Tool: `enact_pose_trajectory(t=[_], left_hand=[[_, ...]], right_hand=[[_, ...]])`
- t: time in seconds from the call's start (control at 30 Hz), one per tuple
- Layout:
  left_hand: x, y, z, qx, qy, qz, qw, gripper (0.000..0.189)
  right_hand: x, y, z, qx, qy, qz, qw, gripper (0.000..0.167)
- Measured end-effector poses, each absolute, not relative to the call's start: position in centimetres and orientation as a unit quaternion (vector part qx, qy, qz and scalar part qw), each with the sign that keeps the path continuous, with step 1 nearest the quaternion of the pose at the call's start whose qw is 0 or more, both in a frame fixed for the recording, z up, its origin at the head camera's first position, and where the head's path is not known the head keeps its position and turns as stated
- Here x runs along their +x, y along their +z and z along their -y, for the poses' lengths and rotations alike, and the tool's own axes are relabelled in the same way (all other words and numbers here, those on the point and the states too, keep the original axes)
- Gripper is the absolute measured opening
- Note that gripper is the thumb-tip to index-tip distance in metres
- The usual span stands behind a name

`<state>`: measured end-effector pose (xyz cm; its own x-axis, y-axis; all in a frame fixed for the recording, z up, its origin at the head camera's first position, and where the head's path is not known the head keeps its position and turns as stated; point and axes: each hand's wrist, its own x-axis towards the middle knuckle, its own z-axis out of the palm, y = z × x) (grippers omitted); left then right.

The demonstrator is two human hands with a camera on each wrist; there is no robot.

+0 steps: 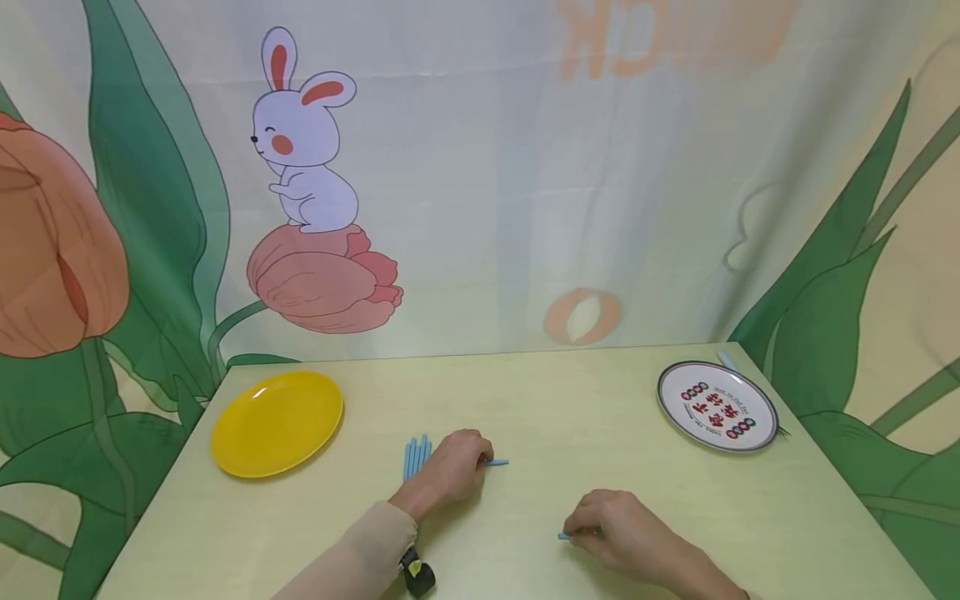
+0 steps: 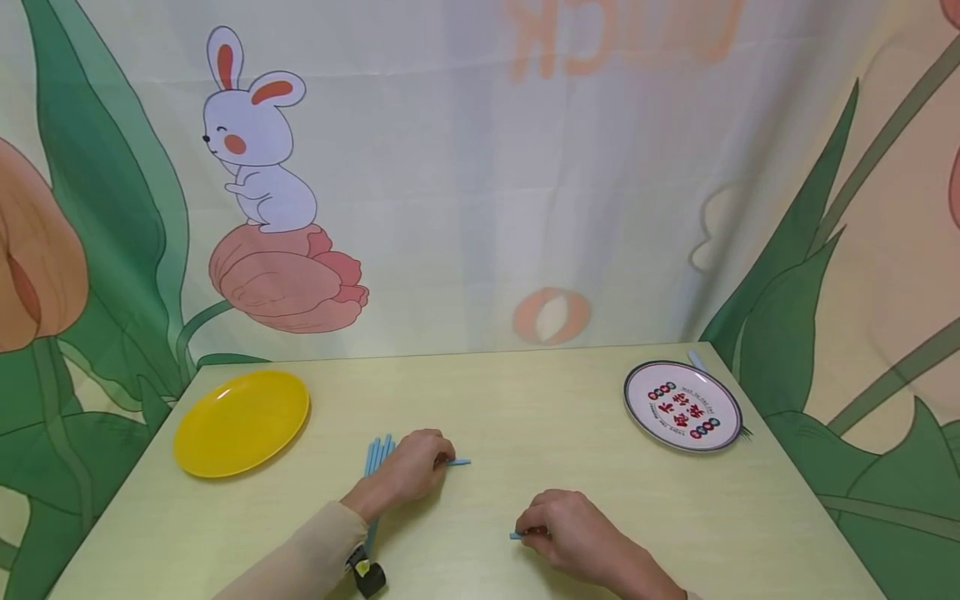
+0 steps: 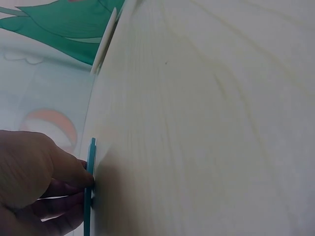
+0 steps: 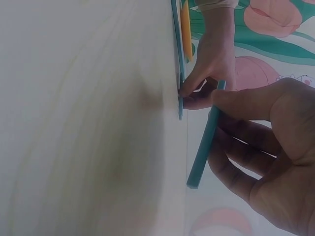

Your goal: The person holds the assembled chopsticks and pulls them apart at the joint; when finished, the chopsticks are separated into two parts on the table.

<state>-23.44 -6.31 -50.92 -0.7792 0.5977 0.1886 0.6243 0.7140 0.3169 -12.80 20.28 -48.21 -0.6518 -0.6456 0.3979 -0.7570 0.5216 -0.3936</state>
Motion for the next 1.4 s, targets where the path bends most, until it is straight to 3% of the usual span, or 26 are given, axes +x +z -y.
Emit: enact_pose_trajectory(t=[0.43,1.4], left_hand=[[-23.5,-51.1,6.3,-0.33,-0.183,0.925,0.033,0.014],[-23.1,-50.1,7.1,-0.321,-0.209,0.923,0.031,0.015]], right_hand=[[-13.1,-48.7,-20.1,0.432,0.262,0.855,0.116,0.013],[-13.1,-49.5,-20.2,0.425,0.253,0.865,0.084,0.011]])
